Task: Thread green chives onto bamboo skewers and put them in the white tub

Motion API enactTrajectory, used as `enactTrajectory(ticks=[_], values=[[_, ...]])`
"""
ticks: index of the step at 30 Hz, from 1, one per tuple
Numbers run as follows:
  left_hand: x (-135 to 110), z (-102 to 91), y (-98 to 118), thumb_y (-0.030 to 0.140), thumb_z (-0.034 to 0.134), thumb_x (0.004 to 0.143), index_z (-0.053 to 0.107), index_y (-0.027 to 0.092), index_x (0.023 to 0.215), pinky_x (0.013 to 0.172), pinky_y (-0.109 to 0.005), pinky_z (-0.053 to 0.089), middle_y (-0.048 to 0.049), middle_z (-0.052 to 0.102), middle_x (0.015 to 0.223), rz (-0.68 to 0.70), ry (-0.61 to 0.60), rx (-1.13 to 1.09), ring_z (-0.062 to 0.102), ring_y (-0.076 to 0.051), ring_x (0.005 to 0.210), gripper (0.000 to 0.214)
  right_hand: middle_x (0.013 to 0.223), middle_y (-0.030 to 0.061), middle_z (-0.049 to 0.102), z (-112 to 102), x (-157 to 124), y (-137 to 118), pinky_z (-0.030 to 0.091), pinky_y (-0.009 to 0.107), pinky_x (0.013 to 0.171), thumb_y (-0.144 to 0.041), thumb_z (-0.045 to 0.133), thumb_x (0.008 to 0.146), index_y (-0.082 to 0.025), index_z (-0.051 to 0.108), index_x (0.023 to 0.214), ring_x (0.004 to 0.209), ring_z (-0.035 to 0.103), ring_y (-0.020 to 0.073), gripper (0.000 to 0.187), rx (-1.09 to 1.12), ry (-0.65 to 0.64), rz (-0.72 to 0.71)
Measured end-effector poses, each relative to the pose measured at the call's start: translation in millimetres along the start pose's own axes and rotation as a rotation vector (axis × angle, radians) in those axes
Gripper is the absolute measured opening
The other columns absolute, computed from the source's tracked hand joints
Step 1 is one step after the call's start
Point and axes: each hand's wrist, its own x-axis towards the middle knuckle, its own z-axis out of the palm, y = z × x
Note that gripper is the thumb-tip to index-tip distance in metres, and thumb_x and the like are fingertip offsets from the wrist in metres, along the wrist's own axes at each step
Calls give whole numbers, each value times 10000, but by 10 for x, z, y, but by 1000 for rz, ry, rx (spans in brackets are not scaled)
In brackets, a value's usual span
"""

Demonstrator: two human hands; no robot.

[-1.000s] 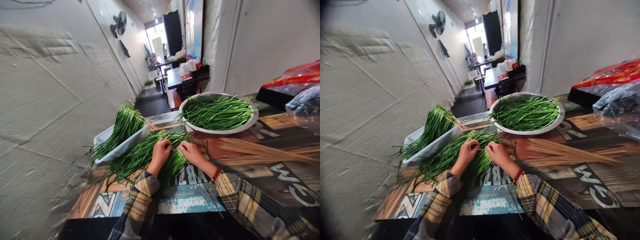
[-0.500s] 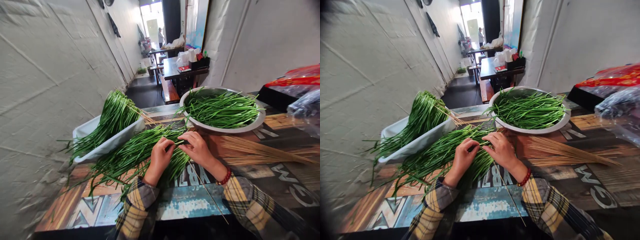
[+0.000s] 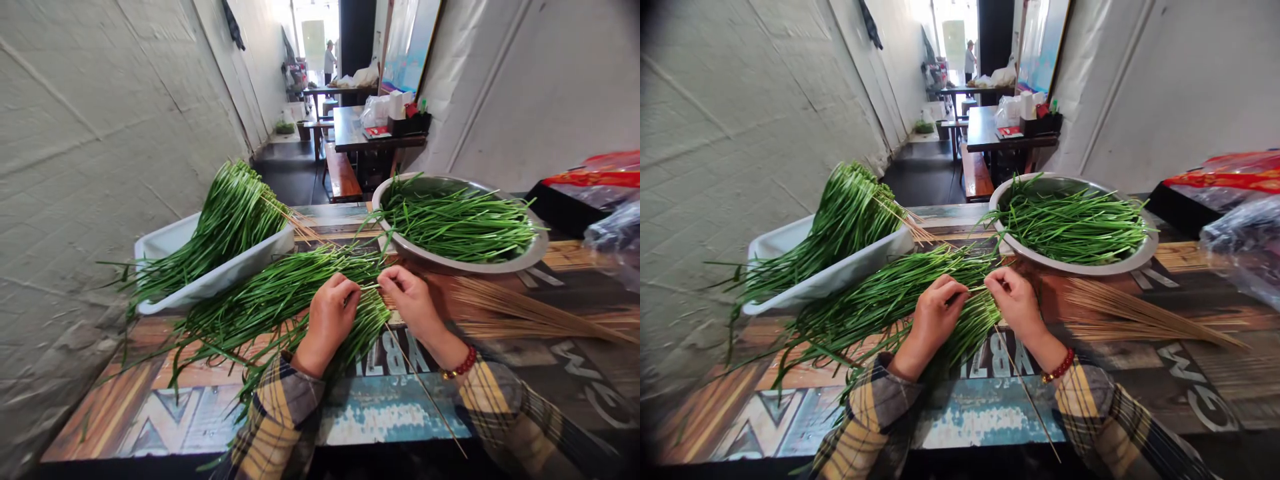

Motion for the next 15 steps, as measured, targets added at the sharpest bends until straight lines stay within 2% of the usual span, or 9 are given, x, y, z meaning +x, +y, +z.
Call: enactTrajectory(ticks=[2, 4, 9, 15], values=[[8, -5, -10, 153, 573, 859, 655, 184, 760, 670, -224, 420, -11, 581, 756, -6, 19, -18, 553, -126, 718, 133, 745, 14, 612, -20, 7, 37, 438, 268, 662, -368, 599, 850, -182, 624, 816, 700, 542, 154, 191, 94, 64, 88], [14, -10, -17, 152, 572, 857, 651, 184, 753, 671, -226, 421, -9, 577, 750, -3, 28, -36, 552, -126, 717, 135, 758, 21, 618, -41, 16, 57, 444, 272, 690, -390, 609, 839, -178, 628, 823, 730, 547, 159, 213, 148, 97, 114], [23, -7, -36, 159, 564, 857, 650, 188, 755, 667, -230, 425, -14, 590, 757, -31, 33, -44, 559, -129, 714, 136, 775, 49, 651, -66, 25, 45, 479, 302, 724, -429, 556, 867, -181, 644, 805, 758, 583, 178, 270, 231, 82, 129], [41, -11, -58, 146, 578, 842, 644, 183, 749, 684, -234, 431, -11, 594, 756, -63, 6, -37, 569, -134, 721, 120, 834, 74, 695, -76, 33, 21, 485, 304, 704, -440, 554, 869, -169, 687, 851, 765, 619, 178, 303, 366, 84, 216]])
